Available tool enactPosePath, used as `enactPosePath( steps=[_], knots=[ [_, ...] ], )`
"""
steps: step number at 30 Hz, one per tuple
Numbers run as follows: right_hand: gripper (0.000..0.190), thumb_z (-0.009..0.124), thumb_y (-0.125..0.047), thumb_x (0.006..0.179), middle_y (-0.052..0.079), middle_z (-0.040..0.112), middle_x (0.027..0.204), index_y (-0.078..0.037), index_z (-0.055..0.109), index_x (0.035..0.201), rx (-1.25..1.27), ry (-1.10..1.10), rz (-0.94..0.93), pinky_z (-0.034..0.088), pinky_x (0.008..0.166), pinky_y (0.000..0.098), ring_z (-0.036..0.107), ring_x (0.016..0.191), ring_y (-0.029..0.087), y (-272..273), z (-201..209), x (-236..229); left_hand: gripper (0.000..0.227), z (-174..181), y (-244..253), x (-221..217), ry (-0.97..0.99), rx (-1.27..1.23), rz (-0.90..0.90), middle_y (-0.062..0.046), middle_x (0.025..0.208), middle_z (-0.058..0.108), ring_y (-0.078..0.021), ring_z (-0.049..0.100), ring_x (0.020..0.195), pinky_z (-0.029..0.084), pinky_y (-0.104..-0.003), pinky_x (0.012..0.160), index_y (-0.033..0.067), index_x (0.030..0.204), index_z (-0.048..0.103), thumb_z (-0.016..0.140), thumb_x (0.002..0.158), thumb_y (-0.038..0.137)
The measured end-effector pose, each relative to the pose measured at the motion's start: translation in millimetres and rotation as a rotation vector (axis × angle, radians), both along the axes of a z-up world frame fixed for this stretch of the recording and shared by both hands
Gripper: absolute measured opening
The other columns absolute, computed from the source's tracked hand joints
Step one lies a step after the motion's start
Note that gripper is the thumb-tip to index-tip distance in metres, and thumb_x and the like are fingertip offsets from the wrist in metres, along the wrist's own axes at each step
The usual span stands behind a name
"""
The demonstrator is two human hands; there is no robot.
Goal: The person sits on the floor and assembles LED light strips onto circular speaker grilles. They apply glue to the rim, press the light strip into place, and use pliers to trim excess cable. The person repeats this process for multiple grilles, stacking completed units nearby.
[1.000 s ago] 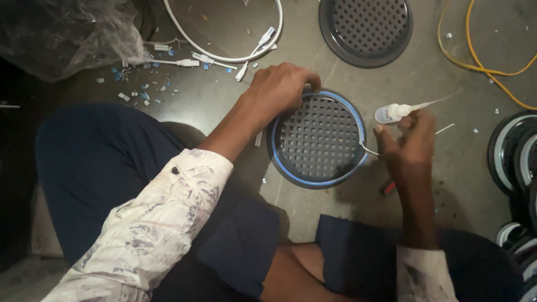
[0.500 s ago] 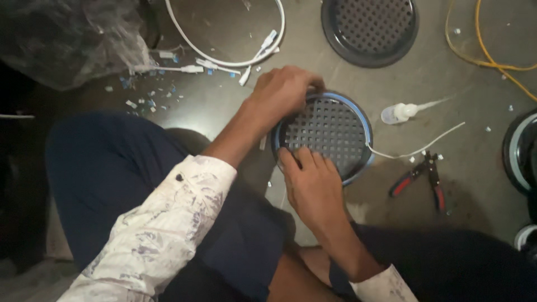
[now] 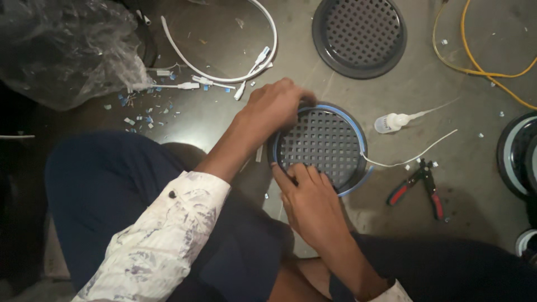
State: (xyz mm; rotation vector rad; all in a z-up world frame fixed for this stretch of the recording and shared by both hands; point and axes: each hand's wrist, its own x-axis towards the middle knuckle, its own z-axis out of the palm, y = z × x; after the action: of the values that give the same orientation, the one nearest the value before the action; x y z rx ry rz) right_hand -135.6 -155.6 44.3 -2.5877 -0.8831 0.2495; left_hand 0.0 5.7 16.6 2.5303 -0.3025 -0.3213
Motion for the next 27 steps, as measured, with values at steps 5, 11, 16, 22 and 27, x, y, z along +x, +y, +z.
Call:
enactPosePath(
  steps=[5,11,16,22,27],
  knots=[
    [0.062,0.069,-0.016,0.08,0.021,0.055,0.13,-0.011,0.058,0.141,0.031,-0.163,0.03,0.041,0.095,0.0493,0.052,0.118,0.038,-7,-6,-2,0.056,0,-1,1,0.028,0.059,-0.037,-0.011,0.113,0.074,-0.0329,0.071,0.105,0.056,-0.045,0.09,0.0308,0.12,0.075,0.075,0.07,0.007],
    [0.063,0.061,-0.003,0.08,0.02,0.053,0.14,-0.014,0.06,0.143,-0.061,-0.233,-0.033,0.041,0.102,0.051,0.051,0.124,0.039,-5,-18,-6,0.051,-10,-10,3,-0.045,0.0,-0.03,-0.014,0.114,0.069,-0.0355,0.069,0.104,0.055,-0.045,0.091,0.0313,0.121,0.075,0.075,0.073,0.014],
    [0.06,0.062,-0.005,0.07,0.025,0.052,0.14,-0.01,0.067,0.13,-0.032,-0.217,-0.139,0.04,0.101,0.0544,0.049,0.121,0.046,6,-34,-9,0.037,-30,-22,-1,-0.101,-0.111,-0.02,-0.013,0.119,0.064,-0.0369,0.062,0.112,0.05,-0.047,0.097,0.0323,0.12,0.075,0.069,0.085,0.023],
    [0.043,0.067,-0.007,0.083,0.02,0.054,0.141,-0.006,0.07,0.126,0.009,-0.291,-0.271,0.044,0.103,0.0491,0.052,0.123,0.039,25,-46,-4,0.046,-36,-20,2,-0.045,-0.179,-0.045,-0.012,0.125,0.059,-0.037,0.053,0.119,0.042,-0.049,0.104,0.0298,0.13,0.067,0.07,0.084,0.028],
    [0.039,0.068,-0.011,0.082,0.02,0.055,0.137,-0.007,0.07,0.121,0.024,-0.215,-0.274,0.045,0.101,0.0481,0.053,0.121,0.038,35,-43,-4,0.048,-42,-18,0,-0.047,-0.257,-0.084,-0.009,0.127,0.061,-0.0351,0.051,0.124,0.038,-0.051,0.107,0.0249,0.132,0.065,0.071,0.085,0.032]
  ],
)
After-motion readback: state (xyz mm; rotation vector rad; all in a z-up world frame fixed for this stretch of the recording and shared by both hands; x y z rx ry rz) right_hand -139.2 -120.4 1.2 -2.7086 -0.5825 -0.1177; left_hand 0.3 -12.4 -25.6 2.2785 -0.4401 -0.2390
